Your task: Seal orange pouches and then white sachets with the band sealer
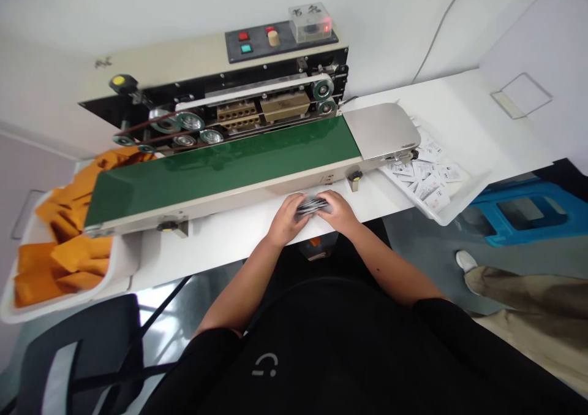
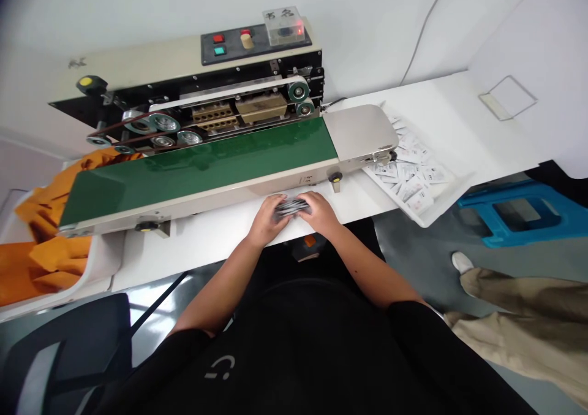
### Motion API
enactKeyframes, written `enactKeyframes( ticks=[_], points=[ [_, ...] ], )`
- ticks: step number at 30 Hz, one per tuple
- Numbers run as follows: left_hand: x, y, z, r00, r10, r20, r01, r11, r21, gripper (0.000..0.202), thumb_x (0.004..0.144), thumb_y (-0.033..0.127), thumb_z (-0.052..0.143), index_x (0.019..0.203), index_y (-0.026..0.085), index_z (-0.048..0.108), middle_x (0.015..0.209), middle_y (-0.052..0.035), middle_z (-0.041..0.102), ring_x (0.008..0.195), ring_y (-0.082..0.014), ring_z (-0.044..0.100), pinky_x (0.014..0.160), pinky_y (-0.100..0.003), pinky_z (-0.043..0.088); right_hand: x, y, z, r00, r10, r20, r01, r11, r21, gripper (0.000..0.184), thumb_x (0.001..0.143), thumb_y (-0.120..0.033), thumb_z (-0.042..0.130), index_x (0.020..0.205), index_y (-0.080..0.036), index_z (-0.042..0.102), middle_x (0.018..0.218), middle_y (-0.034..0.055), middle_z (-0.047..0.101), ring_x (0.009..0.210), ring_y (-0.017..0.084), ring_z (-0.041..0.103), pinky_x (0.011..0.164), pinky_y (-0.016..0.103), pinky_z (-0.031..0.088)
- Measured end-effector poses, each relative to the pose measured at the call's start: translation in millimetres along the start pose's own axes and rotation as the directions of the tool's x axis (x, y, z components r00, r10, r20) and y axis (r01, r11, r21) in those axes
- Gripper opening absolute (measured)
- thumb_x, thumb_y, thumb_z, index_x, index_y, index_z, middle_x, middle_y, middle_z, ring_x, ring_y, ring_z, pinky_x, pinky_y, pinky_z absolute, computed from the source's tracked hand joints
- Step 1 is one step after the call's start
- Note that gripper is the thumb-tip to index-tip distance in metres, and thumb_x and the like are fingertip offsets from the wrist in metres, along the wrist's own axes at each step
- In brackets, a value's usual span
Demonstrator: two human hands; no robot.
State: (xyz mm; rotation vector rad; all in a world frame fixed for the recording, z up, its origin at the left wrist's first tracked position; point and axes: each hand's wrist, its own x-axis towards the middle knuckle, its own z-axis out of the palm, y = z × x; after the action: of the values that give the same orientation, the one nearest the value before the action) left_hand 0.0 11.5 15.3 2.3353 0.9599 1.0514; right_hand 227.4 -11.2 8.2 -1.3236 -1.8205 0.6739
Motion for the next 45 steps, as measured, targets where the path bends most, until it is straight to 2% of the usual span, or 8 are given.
enactKeyframes(
  ticks=[3,8,14,22,35,39,41,45],
  points=[
    [-1,0,-1.1,1.000,-0.012,0.005,0.012,1.000,0.017,0.053,0.097,0.037,0.069,0.147,0.023,0.054,0.129,-0.0167,0.068,0.121,-0.0288,0.067,0.105,-0.052,0.059,-2,0,0,0.999,-0.039,-0.013,0.039,0.999,0.017,0.026,0.093,-0.029,0.072,0.118,-0.023,0.068,0.115,0.0085,0.070,0.112,0.026,0.065,0.102,0.043,0.054],
    [0,6,-3.6,1.000,0.011,0.027,-0.011,1.000,0.006,0.045,0.097,0.039,0.070,0.138,0.024,0.064,0.132,-0.0160,0.068,0.123,-0.0293,0.066,0.107,-0.051,0.058,-4,1,-3,0.999,-0.045,-0.013,0.046,0.997,0.066,0.047,0.088,-0.027,0.074,0.134,-0.025,0.063,0.132,0.0101,0.065,0.124,0.027,0.062,0.110,0.045,0.052],
    [0,9,-2.7,1.000,0.019,0.014,-0.018,1.000,-0.025,0.049,0.097,0.034,0.070,0.143,0.025,0.060,0.132,-0.0151,0.069,0.122,-0.0277,0.067,0.107,-0.048,0.058,-8,-2,-4,0.995,-0.096,-0.027,0.098,0.994,0.051,0.026,0.094,-0.029,0.069,0.120,-0.024,0.068,0.117,0.0087,0.068,0.112,0.025,0.066,0.103,0.044,0.056],
    [-1,4,2.2,0.994,-0.055,0.097,0.057,0.998,-0.017,0.050,0.098,0.035,0.068,0.145,0.023,0.057,0.131,-0.0158,0.069,0.122,-0.0283,0.067,0.106,-0.048,0.058,-6,-3,-6,0.998,-0.061,0.032,0.060,0.998,0.027,0.053,0.092,-0.024,0.069,0.144,-0.027,0.058,0.137,0.0106,0.060,0.130,0.027,0.060,0.113,0.047,0.053],
    [-4,1,3.9,0.993,-0.098,0.059,0.101,0.994,-0.036,0.071,0.094,0.038,0.073,0.157,0.024,0.043,0.131,-0.0158,0.067,0.120,-0.0288,0.067,0.103,-0.046,0.058,-13,0,-6,0.982,-0.073,-0.174,0.075,0.997,0.008,0.021,0.096,-0.033,0.069,0.116,-0.025,0.068,0.118,0.0096,0.068,0.114,0.026,0.067,0.101,0.048,0.058],
    [-4,2,3.0,0.998,-0.033,0.053,0.035,0.999,-0.036,0.048,0.099,0.037,0.067,0.145,0.025,0.059,0.132,-0.0159,0.067,0.122,-0.0274,0.067,0.104,-0.045,0.059,-14,2,-4,0.977,-0.067,-0.200,0.069,0.998,0.002,0.016,0.096,-0.033,0.070,0.108,-0.023,0.065,0.121,0.0094,0.071,0.119,0.028,0.067,0.107,0.052,0.054],
    [-4,4,2.2,0.999,-0.020,0.046,0.022,0.999,-0.035,0.039,0.100,0.036,0.065,0.137,0.024,0.066,0.131,-0.0154,0.068,0.122,-0.0262,0.067,0.104,-0.043,0.059,-13,2,-3,0.977,-0.090,-0.194,0.092,0.996,0.004,0.019,0.094,-0.033,0.071,0.108,-0.023,0.063,0.131,0.0112,0.068,0.127,0.029,0.064,0.111,0.053,0.052],
    [-5,5,2.7,0.999,0.019,0.026,-0.019,1.000,0.012,0.046,0.100,0.034,0.065,0.145,0.024,0.060,0.133,-0.0153,0.068,0.122,-0.0254,0.068,0.103,-0.042,0.060,-9,1,-3,0.986,-0.109,-0.125,0.109,0.994,-0.005,0.044,0.090,-0.034,0.075,0.130,-0.023,0.060,0.141,0.0134,0.062,0.134,0.030,0.059,0.114,0.052,0.050]
  ],
)
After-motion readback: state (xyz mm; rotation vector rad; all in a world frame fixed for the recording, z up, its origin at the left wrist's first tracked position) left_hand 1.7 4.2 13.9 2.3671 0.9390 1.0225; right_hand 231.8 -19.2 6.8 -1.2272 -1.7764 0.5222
